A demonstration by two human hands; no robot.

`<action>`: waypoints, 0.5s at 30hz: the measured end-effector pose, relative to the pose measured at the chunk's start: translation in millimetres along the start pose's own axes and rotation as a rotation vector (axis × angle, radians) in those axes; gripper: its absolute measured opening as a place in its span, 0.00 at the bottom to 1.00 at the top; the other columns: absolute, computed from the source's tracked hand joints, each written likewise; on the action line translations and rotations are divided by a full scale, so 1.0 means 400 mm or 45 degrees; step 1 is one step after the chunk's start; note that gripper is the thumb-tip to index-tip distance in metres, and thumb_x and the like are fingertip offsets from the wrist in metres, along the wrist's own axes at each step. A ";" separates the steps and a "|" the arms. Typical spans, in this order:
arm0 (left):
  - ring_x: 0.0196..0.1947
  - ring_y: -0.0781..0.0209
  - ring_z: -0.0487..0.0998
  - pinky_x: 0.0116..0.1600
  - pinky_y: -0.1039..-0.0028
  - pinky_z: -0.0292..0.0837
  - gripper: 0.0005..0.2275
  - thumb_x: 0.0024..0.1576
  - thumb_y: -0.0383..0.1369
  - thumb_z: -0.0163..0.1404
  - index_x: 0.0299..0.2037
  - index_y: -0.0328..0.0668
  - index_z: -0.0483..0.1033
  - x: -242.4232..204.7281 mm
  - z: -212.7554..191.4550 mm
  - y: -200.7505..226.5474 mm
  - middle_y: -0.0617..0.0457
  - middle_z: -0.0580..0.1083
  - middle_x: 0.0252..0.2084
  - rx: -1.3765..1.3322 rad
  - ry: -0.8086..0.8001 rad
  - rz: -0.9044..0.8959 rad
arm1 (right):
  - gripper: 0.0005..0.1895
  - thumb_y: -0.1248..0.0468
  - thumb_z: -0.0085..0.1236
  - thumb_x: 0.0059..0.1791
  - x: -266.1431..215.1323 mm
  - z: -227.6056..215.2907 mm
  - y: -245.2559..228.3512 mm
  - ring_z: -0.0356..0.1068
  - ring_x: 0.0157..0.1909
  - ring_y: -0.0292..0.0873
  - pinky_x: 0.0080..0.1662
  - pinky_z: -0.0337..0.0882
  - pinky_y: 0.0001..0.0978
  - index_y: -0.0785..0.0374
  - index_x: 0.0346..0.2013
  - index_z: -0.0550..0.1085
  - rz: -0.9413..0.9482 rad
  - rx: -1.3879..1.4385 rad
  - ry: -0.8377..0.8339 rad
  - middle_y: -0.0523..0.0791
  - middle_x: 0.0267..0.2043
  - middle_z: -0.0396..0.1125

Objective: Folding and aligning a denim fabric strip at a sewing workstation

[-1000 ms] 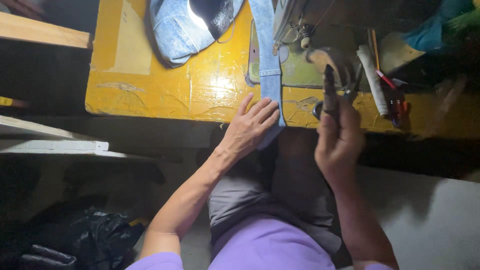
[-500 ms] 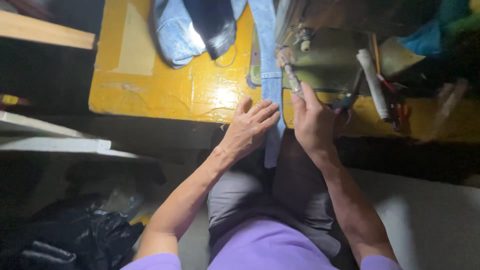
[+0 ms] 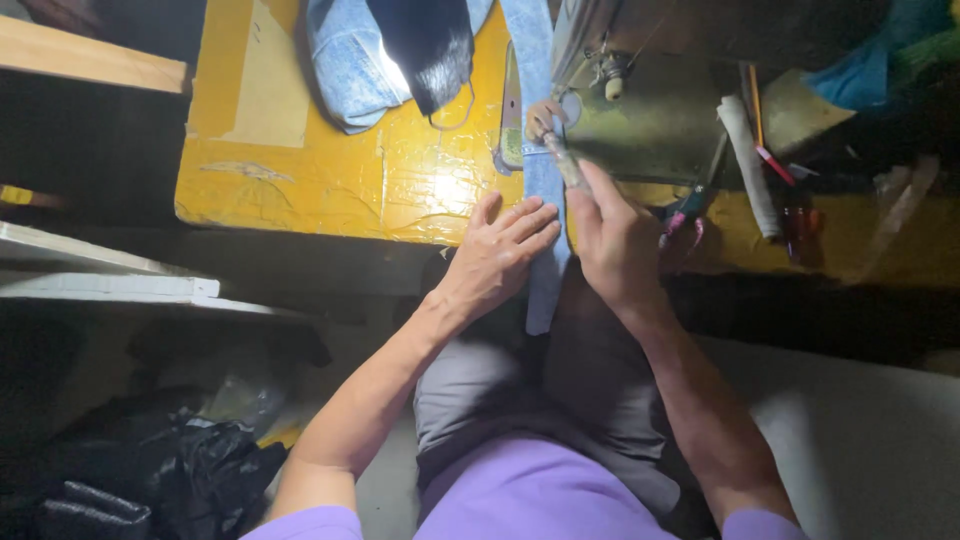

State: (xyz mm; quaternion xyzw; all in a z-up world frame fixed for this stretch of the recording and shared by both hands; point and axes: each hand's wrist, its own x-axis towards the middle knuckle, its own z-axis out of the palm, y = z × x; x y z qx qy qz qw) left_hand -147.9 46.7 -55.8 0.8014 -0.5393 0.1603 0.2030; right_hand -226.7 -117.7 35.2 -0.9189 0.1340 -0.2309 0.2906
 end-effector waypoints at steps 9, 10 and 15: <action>0.61 0.60 0.73 0.58 0.59 0.62 0.25 0.47 0.30 0.47 0.59 0.53 0.74 0.028 -0.007 -0.012 0.57 0.74 0.59 -0.019 0.075 0.056 | 0.19 0.54 0.52 0.60 -0.042 -0.098 0.074 0.76 0.45 0.63 0.46 0.75 0.56 0.61 0.60 0.78 -0.135 -0.094 0.031 0.60 0.43 0.76; 0.61 0.60 0.73 0.58 0.59 0.62 0.25 0.47 0.30 0.47 0.59 0.53 0.74 0.043 -0.016 -0.019 0.57 0.74 0.59 -0.009 0.079 0.054 | 0.19 0.54 0.52 0.60 -0.034 -0.103 0.122 0.76 0.45 0.63 0.46 0.75 0.56 0.61 0.60 0.78 -0.143 -0.089 0.034 0.60 0.43 0.76; 0.52 0.51 0.68 0.44 0.64 0.63 0.35 0.37 0.37 0.61 0.61 0.46 0.71 0.117 -0.066 -0.023 0.47 0.63 0.64 0.118 -0.194 0.000 | 0.16 0.52 0.59 0.60 -0.001 -0.095 0.321 0.80 0.43 0.51 0.45 0.78 0.40 0.56 0.58 0.80 -0.368 -0.693 0.330 0.49 0.38 0.78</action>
